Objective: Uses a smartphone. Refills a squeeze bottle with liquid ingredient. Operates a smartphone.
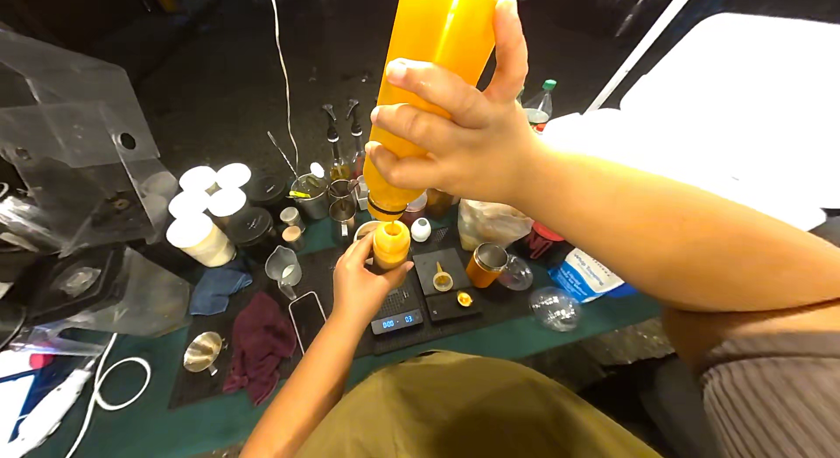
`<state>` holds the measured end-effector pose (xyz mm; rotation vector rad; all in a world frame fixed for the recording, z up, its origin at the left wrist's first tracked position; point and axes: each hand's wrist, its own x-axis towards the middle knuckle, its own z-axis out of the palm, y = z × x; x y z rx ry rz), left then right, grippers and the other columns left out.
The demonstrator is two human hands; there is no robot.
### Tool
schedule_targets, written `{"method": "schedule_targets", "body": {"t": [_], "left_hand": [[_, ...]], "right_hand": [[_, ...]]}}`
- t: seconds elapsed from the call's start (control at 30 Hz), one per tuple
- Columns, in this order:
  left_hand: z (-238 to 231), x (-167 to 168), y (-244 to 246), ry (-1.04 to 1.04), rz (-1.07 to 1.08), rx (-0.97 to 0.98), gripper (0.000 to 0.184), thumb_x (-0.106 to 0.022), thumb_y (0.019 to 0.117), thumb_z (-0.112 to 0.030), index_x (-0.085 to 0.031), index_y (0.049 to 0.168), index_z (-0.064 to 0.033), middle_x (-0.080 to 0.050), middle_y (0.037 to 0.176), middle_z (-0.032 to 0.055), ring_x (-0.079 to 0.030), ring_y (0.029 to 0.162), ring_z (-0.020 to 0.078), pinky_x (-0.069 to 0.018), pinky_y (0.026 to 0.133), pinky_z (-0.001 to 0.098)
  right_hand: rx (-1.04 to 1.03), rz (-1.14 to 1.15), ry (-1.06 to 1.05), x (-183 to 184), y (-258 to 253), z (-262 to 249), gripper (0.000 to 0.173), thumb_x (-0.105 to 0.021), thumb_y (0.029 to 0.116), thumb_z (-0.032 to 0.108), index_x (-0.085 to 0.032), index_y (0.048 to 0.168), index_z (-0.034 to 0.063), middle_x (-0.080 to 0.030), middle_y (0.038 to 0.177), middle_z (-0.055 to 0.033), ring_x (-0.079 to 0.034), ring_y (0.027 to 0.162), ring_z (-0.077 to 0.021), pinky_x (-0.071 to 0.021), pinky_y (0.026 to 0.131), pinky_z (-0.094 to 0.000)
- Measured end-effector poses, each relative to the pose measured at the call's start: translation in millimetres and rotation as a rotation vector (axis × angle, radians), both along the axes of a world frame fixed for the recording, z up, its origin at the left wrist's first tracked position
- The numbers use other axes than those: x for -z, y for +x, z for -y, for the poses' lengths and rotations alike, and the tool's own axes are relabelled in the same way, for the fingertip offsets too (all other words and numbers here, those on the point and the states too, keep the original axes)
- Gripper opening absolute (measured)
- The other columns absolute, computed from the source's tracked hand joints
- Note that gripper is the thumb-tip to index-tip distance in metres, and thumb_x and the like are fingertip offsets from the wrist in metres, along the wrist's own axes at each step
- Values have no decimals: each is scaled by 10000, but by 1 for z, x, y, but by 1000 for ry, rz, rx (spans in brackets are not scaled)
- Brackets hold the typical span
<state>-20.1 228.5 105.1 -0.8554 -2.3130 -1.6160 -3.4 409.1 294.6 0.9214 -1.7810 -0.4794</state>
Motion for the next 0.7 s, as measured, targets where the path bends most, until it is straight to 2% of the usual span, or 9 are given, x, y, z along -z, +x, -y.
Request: {"method": "schedule_targets", "body": {"t": [0.7], "left_hand": [[3,2,-1,12,27,-11,579,-854,746,-310,-699,1207,6,-725,1107,132,-692,1043,179,-541,941,352]], "right_hand": [[35,-28,-13,20,-8,3,196,-554,1023,69,-664,1065,226,-647,1212,-2,-419,1405,-186,10,1193,-608]]}}
